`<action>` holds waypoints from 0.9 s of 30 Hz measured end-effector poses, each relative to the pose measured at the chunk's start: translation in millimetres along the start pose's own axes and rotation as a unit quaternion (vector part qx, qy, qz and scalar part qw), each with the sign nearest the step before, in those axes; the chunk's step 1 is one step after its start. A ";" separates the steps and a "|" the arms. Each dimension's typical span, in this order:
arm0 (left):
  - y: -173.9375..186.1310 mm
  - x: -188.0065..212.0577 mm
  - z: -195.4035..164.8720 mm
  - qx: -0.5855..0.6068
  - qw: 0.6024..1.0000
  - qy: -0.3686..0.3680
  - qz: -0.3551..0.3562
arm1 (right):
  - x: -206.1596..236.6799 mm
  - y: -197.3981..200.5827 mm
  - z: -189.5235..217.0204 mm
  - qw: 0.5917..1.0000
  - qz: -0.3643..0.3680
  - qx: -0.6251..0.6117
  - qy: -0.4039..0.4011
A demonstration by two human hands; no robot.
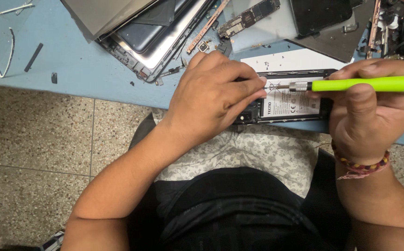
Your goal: The person uses a green-handled screwdriver to remove screws from the internal frame of a disassembled smartphone resting on their lap. They systematically unscrew fasteners around the battery and camera area, placing the removed screws on a white paper on the table.
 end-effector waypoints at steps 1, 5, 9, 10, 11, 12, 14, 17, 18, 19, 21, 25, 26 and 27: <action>3.9 2.2 -0.8 -0.003 1.000 -0.003 -0.004 | -1.0 0.0 2.2 1.000 0.004 0.005 0.006; 13.1 9.5 0.0 -0.011 1.000 -0.002 -0.003 | -3.8 1.4 9.8 0.997 0.013 0.066 0.041; 14.7 11.8 1.5 -0.019 1.000 -0.002 -0.007 | -3.8 0.4 10.0 0.996 0.020 0.074 0.043; 14.2 11.7 1.3 -0.020 1.000 -0.003 -0.006 | -2.4 -1.7 10.7 0.996 0.025 0.071 0.042; 13.7 11.5 1.2 -0.020 1.000 -0.005 -0.006 | -2.8 -4.1 11.0 0.996 0.032 0.071 0.043; 14.1 11.3 1.3 -0.018 1.000 -0.006 -0.008 | -2.1 -6.7 11.5 0.996 0.036 0.075 0.040; 15.2 11.5 1.5 -0.015 1.000 -0.006 -0.014 | -0.5 -11.8 13.0 0.995 0.040 0.083 0.027; 15.6 12.1 2.0 -0.013 1.000 -0.009 -0.011 | 1.1 -18.7 14.4 0.996 0.031 0.084 0.012; 16.0 12.4 2.4 -0.014 1.000 -0.010 -0.013 | 1.1 -21.0 15.4 0.996 0.031 0.085 0.013; 15.6 12.1 2.2 -0.015 1.000 -0.010 -0.015 | 0.9 -22.8 16.2 0.996 0.031 0.085 0.013; 15.3 12.5 2.3 -0.016 1.000 -0.012 -0.016 | -0.1 -26.5 17.4 0.995 0.039 0.090 0.018; 14.1 12.7 2.6 -0.015 1.000 -0.015 -0.016 | -1.6 -28.4 16.6 0.994 0.050 0.096 0.014; 13.9 12.5 2.7 -0.013 1.000 -0.017 -0.016 | -1.9 -27.6 16.7 0.994 0.048 0.093 0.017; 13.9 12.5 2.7 -0.014 1.000 -0.016 -0.016 | -1.2 -26.6 17.1 0.994 0.046 0.093 0.017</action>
Point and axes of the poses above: each hand's wrist, its own x-axis away from the middle knuckle, its own y-axis out of the back of the hand, z = x × y, the point moved 8 cm from there along -x, towards the middle knuckle, and after that the axes turned 15 degrees about -x, right-handed, at the moved point
